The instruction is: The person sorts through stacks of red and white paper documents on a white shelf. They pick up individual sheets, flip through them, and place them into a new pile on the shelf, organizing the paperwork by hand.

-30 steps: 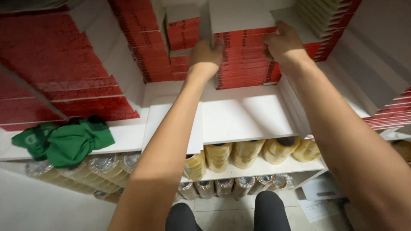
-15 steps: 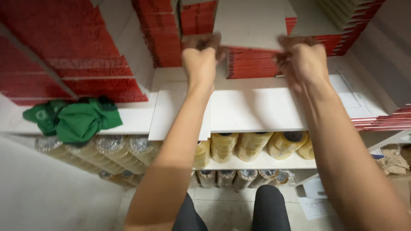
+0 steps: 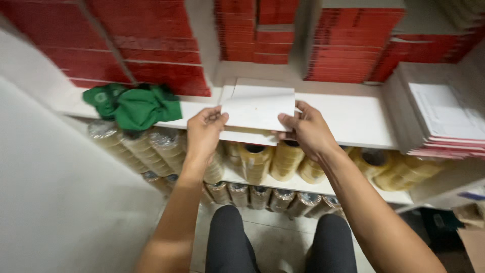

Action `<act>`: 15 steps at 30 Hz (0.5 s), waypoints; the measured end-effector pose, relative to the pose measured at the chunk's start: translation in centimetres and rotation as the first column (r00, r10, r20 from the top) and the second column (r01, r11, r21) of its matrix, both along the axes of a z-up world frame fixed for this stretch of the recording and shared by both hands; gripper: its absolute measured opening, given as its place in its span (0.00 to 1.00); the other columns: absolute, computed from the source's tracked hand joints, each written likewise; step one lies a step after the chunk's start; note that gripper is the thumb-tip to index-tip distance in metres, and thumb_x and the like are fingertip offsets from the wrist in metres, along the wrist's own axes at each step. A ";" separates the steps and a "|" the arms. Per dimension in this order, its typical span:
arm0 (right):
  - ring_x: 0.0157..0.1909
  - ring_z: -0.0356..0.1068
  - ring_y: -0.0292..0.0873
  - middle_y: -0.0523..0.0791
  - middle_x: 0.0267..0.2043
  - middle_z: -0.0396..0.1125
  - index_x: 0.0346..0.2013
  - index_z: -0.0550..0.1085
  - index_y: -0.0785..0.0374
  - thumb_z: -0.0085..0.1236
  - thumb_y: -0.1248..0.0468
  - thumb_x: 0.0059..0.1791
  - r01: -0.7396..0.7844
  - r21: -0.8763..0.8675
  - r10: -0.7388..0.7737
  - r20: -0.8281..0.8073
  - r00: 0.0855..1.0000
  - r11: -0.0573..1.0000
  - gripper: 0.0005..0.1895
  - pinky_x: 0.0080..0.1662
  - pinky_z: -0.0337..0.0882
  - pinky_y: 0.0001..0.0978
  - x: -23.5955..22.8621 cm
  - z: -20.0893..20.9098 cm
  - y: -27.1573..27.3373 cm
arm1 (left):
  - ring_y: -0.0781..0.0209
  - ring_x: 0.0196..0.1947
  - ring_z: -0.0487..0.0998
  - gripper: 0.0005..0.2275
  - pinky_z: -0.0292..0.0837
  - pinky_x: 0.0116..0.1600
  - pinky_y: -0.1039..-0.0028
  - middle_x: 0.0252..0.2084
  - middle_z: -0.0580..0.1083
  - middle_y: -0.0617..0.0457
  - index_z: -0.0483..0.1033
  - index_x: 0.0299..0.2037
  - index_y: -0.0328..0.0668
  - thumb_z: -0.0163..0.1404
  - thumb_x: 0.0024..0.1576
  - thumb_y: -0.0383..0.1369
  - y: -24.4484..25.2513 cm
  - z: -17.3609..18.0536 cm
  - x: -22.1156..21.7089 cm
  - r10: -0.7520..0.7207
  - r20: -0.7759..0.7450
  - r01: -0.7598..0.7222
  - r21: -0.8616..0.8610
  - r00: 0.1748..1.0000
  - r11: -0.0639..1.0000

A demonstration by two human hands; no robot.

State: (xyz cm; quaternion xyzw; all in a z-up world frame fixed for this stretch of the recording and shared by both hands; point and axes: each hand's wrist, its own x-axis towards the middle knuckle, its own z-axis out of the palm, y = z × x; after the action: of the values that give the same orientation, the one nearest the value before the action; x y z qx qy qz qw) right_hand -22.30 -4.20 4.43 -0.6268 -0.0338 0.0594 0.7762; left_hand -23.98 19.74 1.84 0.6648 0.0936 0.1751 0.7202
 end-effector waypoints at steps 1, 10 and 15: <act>0.31 0.77 0.48 0.50 0.36 0.69 0.61 0.65 0.74 0.58 0.70 0.51 -0.017 -0.037 0.016 -0.038 0.999 0.999 0.24 0.32 0.83 0.35 -0.4 0.4 0.8 | 0.70 0.35 0.76 0.15 0.78 0.36 0.85 0.38 0.76 0.51 0.79 0.52 0.29 0.61 0.56 0.26 1.1 -1.0 0.1 0.018 -0.033 -0.016 0.049 0.999 0.999; 0.34 0.78 0.58 0.64 0.40 0.73 0.72 0.57 0.72 0.56 0.60 0.54 -0.093 -0.538 0.090 -0.033 0.995 0.838 0.35 0.35 0.81 0.47 0.5 1.2 -1.3 | 0.51 0.53 0.80 0.17 0.76 0.57 0.59 0.48 0.82 0.56 0.83 0.50 0.54 0.56 0.57 0.50 5.1 -3.3 0.2 0.274 -0.256 -0.008 0.718 0.927 0.696; 0.27 0.73 0.50 0.56 0.29 0.71 0.48 0.69 0.70 0.47 0.67 0.53 0.247 -0.593 -0.137 0.224 0.965 0.766 0.11 0.33 0.73 0.42 7.9 4.5 -10.0 | 0.36 0.51 0.76 0.17 0.70 0.58 0.52 0.50 0.74 0.38 0.79 0.53 0.36 0.51 0.62 0.41 2.5 0.3 0.0 0.272 0.024 -0.170 0.833 0.962 0.527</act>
State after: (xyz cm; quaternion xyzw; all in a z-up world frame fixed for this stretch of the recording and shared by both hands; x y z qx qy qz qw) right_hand -14.45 -14.25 8.93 -0.8484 -0.0133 -0.0657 0.5252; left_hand -23.99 22.21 2.18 0.9156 0.1228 0.2517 0.2886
